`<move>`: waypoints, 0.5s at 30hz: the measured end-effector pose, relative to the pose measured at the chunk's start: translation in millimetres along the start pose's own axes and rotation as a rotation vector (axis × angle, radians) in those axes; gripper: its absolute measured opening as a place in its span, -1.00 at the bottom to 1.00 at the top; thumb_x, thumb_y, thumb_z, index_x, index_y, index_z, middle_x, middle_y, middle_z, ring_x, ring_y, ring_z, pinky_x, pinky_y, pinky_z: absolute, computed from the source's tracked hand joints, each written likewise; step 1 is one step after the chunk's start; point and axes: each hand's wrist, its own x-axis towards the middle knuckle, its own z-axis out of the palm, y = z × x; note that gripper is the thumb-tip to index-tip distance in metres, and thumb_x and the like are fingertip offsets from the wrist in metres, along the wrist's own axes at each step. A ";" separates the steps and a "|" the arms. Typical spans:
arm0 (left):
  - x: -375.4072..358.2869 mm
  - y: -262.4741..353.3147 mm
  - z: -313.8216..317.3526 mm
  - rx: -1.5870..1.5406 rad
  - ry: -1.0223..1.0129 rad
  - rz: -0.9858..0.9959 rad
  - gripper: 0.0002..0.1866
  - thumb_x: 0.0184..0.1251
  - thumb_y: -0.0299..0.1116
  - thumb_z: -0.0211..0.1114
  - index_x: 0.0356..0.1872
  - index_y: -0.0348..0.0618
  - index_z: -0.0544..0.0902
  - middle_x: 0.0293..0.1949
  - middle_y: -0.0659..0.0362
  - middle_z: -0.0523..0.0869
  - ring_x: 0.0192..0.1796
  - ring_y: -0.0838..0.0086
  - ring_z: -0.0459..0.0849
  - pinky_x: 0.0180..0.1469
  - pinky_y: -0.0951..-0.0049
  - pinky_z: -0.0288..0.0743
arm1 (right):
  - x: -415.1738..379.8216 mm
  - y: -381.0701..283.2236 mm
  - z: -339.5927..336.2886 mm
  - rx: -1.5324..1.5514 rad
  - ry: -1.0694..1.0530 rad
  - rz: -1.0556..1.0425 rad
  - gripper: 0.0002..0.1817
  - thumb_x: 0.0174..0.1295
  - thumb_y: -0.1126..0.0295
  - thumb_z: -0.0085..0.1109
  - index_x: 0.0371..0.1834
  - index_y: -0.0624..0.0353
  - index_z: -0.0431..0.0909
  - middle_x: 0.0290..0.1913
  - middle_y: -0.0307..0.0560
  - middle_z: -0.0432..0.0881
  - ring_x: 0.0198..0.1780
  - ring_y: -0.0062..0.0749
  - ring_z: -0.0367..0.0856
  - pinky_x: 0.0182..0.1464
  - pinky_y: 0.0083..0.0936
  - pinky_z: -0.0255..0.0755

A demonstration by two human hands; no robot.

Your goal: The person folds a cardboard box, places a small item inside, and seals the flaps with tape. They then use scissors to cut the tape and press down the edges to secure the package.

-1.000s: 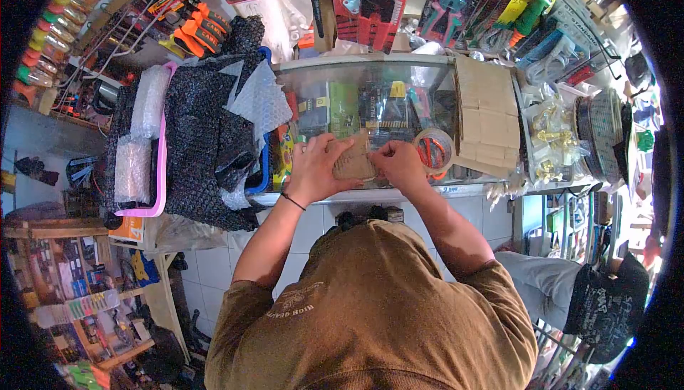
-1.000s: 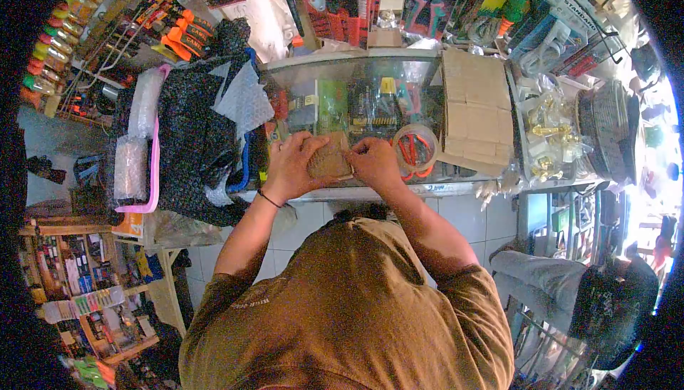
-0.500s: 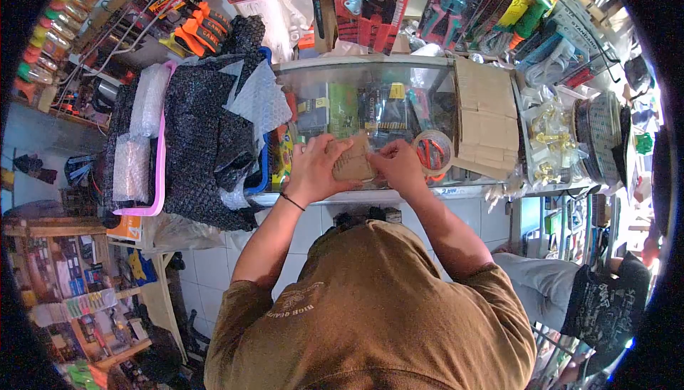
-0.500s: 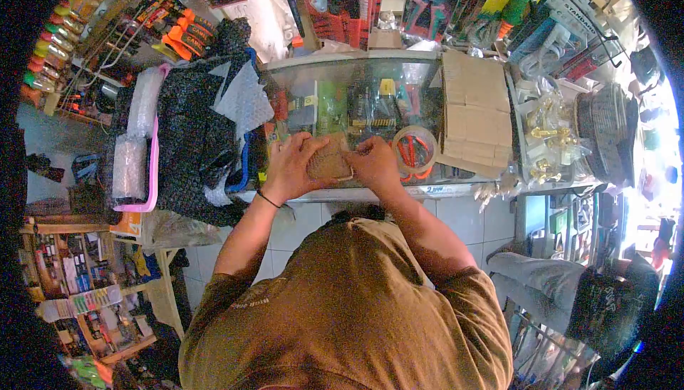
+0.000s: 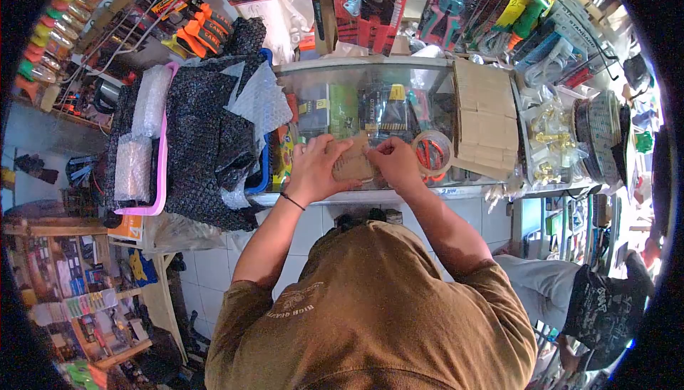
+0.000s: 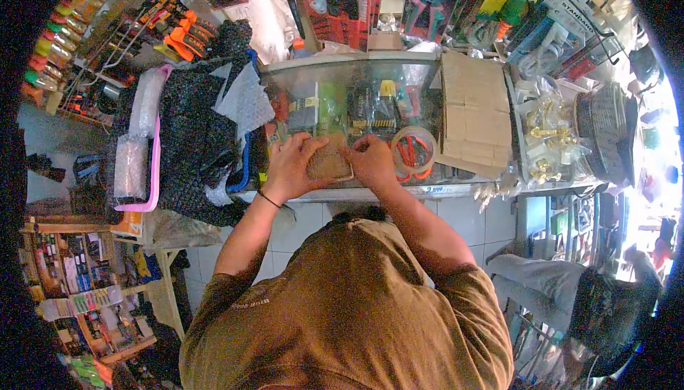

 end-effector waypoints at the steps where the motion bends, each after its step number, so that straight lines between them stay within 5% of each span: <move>1: 0.0 0.3 -0.3 0.007 -0.012 -0.005 -0.15 -0.32 0.24 0.43 0.14 0.18 0.45 0.00 0.12 0.43 0.04 0.23 0.42 -0.04 0.17 0.19 | 1.2 -1.1 0.2 0.020 -0.011 0.027 -0.62 -0.06 0.13 0.36 -0.50 0.28 0.54 -0.48 0.05 0.63 -0.42 -0.27 0.61 -0.32 -0.38 0.46; 15: -0.2 -0.2 0.2 -0.026 0.035 0.017 -0.17 -0.36 0.18 0.47 0.11 0.19 0.48 -0.03 0.16 0.44 0.03 0.26 0.43 -0.08 0.19 0.20 | 5.8 9.7 5.3 0.143 -0.084 0.043 -0.64 0.01 0.16 0.33 -0.46 0.32 0.57 -0.56 -0.02 0.61 -0.52 -0.40 0.56 -0.43 -0.44 0.43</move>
